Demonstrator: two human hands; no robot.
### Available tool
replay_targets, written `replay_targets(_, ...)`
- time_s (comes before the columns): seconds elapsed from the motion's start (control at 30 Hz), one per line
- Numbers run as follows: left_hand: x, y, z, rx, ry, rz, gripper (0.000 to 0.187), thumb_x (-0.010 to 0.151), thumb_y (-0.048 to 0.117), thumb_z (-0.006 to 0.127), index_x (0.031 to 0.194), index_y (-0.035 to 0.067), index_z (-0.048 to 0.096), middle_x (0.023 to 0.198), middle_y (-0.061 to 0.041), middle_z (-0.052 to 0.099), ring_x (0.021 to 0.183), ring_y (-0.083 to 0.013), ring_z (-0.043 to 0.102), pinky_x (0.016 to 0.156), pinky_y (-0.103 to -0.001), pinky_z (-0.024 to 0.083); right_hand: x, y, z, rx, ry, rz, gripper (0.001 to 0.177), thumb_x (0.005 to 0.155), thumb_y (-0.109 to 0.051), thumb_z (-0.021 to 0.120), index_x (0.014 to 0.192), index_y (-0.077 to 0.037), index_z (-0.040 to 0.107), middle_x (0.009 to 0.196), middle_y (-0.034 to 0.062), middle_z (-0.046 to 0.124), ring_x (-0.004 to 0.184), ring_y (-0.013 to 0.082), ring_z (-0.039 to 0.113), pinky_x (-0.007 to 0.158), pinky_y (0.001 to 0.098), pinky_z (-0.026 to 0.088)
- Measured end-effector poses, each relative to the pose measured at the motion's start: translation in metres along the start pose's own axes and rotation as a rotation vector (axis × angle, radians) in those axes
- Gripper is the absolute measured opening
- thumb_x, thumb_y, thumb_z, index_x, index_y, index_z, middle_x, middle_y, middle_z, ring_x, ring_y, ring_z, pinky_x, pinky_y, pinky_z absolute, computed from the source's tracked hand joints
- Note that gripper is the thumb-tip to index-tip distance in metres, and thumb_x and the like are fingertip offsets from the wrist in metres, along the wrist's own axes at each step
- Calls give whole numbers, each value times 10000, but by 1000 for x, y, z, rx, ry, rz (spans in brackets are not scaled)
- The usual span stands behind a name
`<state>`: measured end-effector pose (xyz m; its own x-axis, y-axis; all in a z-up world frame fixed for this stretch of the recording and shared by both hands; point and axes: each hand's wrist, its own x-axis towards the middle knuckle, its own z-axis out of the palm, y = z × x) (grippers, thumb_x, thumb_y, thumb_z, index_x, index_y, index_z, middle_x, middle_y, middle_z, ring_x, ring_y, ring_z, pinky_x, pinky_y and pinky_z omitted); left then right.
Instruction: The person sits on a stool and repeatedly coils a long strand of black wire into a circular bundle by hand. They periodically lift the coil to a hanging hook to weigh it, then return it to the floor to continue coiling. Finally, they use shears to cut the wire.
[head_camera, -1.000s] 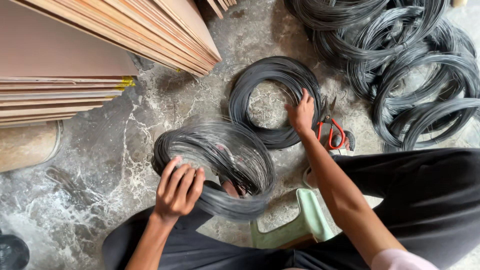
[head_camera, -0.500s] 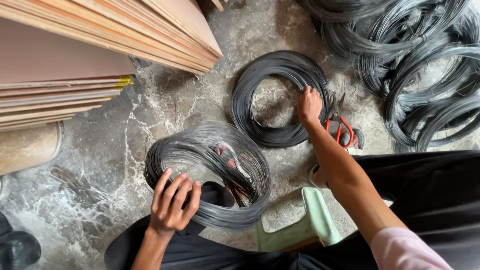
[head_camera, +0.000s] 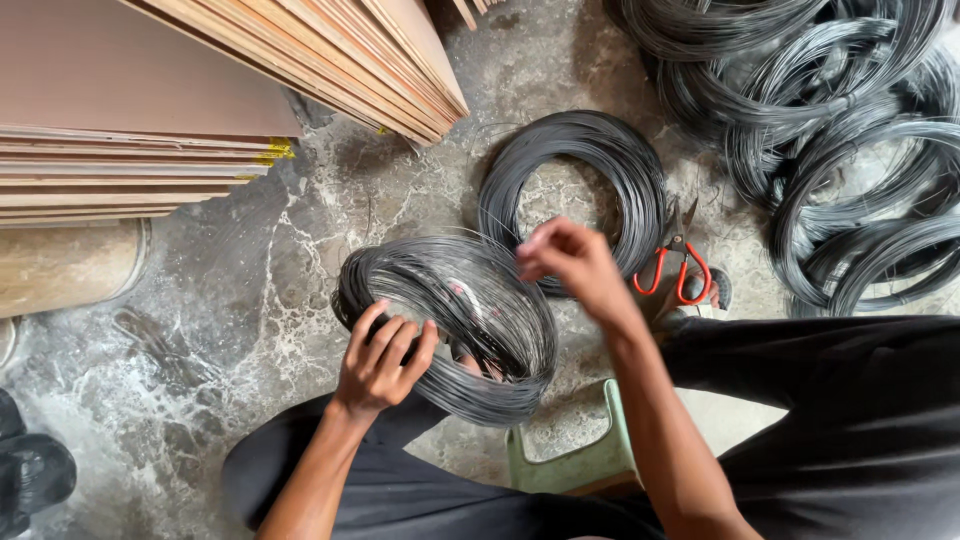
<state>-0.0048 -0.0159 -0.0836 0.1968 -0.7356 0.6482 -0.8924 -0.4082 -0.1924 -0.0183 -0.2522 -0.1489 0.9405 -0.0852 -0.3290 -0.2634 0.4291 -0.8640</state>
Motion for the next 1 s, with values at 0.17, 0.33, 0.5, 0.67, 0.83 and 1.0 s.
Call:
replay_targets(0.17,-2,1,7,-7,22,-18,64,765,-14,663,821,15,649,701,-127,588,656,-236,607,670,-457,581,-50,-13,63,-496,-226,-154,116,853,-173,579,928,-85,583,704,100,662,651,243,667,587,337,516)
replay_targets(0.33,-12,0,10,74,4,-54,318,803,56,625,1110,76,547,1050,-146,505,934,-258,565,861,-505,501,-72,-13,77,-594,-264,-175,139,884,-172,526,1009,-121,561,644,74,626,587,221,658,531,295,507)
replay_targets(0.5,0,3,7,-44,-96,-24,59,835,-24,577,868,-14,625,736,-142,593,689,-262,624,750,-438,556,-72,-42,68,-509,-433,-244,152,905,-143,477,954,-67,599,737,177,650,659,355,644,613,422,511)
replay_targets(0.67,3,2,7,-55,-87,-20,61,819,-45,586,835,-13,635,686,-136,567,631,-246,599,698,-430,568,-5,36,-1,-793,236,-401,443,740,-172,719,1106,-66,492,942,175,522,882,362,535,798,428,429)
replay_targets(0.83,11,1,5,-81,-88,-16,88,795,-55,606,824,12,655,676,-125,575,621,-231,593,656,-433,571,66,123,-68,-775,458,-170,668,802,-90,695,1319,8,284,1101,313,440,1034,499,504,899,565,411)
replay_targets(1.0,15,-6,7,-100,-100,-32,99,785,-80,609,789,6,659,661,-134,564,593,-236,576,614,-423,559,92,163,-107,-1025,619,83,162,935,-168,425,1079,-93,424,902,207,574,801,453,596,709,562,451)
